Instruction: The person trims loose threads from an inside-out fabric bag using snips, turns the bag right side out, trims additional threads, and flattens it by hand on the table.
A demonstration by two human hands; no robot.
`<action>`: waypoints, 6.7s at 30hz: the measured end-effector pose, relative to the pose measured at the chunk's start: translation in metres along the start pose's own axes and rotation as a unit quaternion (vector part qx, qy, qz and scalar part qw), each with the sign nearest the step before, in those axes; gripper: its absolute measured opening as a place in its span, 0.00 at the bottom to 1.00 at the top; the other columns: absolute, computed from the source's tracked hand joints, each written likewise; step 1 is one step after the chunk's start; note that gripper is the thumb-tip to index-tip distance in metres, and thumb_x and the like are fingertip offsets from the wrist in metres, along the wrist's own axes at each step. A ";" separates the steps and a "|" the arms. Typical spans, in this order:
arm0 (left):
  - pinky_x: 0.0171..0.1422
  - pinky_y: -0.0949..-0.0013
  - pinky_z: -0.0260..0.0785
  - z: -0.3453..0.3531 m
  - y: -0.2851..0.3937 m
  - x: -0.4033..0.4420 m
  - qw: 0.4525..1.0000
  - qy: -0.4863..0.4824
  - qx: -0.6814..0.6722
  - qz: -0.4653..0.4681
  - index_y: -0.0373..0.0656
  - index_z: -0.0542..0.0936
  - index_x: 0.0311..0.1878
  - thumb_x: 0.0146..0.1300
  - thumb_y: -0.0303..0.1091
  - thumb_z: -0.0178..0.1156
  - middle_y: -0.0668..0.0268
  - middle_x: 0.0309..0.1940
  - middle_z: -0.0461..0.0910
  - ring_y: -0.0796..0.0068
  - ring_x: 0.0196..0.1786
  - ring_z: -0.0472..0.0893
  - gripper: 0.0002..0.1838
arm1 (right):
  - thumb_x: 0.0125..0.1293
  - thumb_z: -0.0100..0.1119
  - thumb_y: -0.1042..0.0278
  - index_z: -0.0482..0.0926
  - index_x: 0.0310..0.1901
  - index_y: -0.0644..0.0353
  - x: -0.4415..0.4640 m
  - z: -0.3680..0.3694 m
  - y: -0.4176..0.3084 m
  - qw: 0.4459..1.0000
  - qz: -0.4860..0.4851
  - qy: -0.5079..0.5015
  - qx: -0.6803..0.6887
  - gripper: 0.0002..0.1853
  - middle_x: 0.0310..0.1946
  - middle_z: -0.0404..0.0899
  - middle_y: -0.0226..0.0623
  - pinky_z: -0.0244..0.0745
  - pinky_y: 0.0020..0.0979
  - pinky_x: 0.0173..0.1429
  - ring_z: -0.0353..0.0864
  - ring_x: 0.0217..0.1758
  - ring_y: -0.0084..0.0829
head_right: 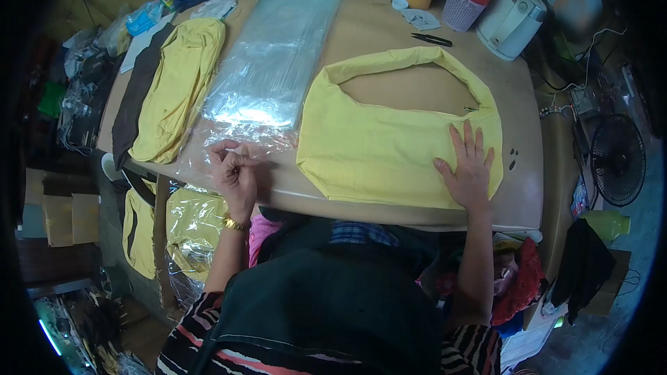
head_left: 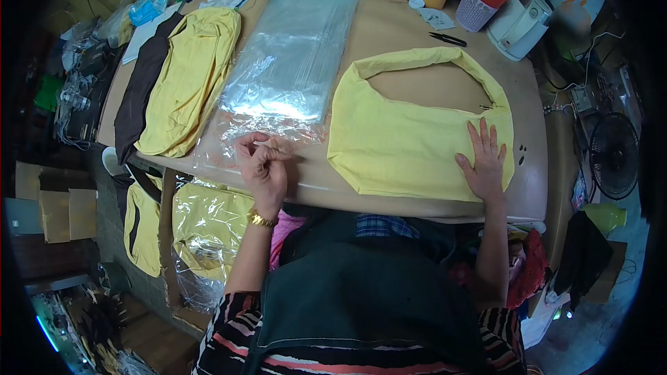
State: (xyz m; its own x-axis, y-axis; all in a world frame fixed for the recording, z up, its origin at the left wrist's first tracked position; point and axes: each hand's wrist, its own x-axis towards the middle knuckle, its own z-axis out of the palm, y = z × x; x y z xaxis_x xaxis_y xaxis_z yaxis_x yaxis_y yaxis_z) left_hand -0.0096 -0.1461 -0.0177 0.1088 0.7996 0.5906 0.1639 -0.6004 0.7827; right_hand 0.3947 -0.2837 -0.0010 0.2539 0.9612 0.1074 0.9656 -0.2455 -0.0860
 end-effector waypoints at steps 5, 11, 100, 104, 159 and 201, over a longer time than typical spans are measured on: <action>0.73 0.50 0.57 0.033 0.083 0.007 0.914 -0.299 0.219 0.168 0.51 0.82 0.55 0.55 0.28 0.65 0.65 0.58 0.78 0.53 0.68 0.70 0.22 | 0.66 0.53 0.37 0.58 0.75 0.44 0.000 -0.001 -0.003 1.000 -0.003 0.012 -0.011 0.39 0.79 0.49 0.38 0.41 0.70 0.74 0.45 0.81 0.50; 0.77 0.45 0.53 0.037 0.073 -0.012 0.833 -0.474 0.233 0.163 0.45 0.82 0.50 0.58 0.28 0.64 0.58 0.60 0.77 0.63 0.69 0.72 0.15 | 0.66 0.56 0.41 0.62 0.73 0.49 0.002 -0.012 -0.014 1.000 0.019 -0.004 -0.013 0.38 0.77 0.54 0.42 0.42 0.70 0.73 0.48 0.80 0.52; 0.35 0.70 0.72 0.040 0.011 0.040 0.955 -0.214 0.050 -0.198 0.37 0.67 0.52 0.54 0.22 0.70 0.60 0.41 0.73 0.75 0.32 0.77 0.26 | 0.60 0.51 0.26 0.57 0.76 0.44 0.007 0.011 -0.190 0.944 -0.284 -0.023 0.168 0.47 0.77 0.49 0.48 0.33 0.70 0.75 0.43 0.80 0.52; 0.34 0.71 0.72 0.044 0.004 0.038 0.962 -0.182 0.017 -0.204 0.38 0.66 0.51 0.53 0.19 0.69 0.61 0.40 0.72 0.76 0.32 0.77 0.26 | 0.56 0.51 0.22 0.58 0.75 0.46 0.007 0.000 -0.190 0.938 -0.325 -0.043 0.113 0.51 0.77 0.50 0.48 0.32 0.69 0.75 0.43 0.81 0.50; 0.69 0.18 0.35 0.154 0.108 -0.028 0.757 -0.541 0.301 0.212 0.74 0.64 0.73 0.68 0.40 0.57 0.58 0.79 0.47 0.41 0.79 0.47 0.31 | 0.48 0.63 0.71 0.80 0.32 0.52 -0.007 -0.008 0.021 0.938 -0.263 0.213 0.081 0.07 0.34 0.73 0.29 0.71 0.33 0.49 0.76 0.43 0.31; 0.76 0.57 0.56 0.171 0.147 -0.052 0.696 -0.605 0.311 0.230 0.48 0.47 0.79 0.46 0.52 0.73 0.47 0.76 0.51 0.50 0.74 0.59 0.62 | 0.55 0.57 0.68 0.74 0.36 0.55 -0.010 -0.031 0.017 0.947 -0.293 0.114 0.069 0.07 0.36 0.72 0.33 0.67 0.37 0.53 0.75 0.46 0.34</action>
State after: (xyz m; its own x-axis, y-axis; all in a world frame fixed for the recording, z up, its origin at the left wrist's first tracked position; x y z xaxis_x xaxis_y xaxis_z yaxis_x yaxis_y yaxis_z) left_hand 0.1768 -0.2742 0.0326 0.9742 0.1746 -0.1427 0.1905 -0.9759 0.1066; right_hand 0.4099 -0.3009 0.0268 -0.3027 0.8712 0.3866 0.9316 0.3560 -0.0730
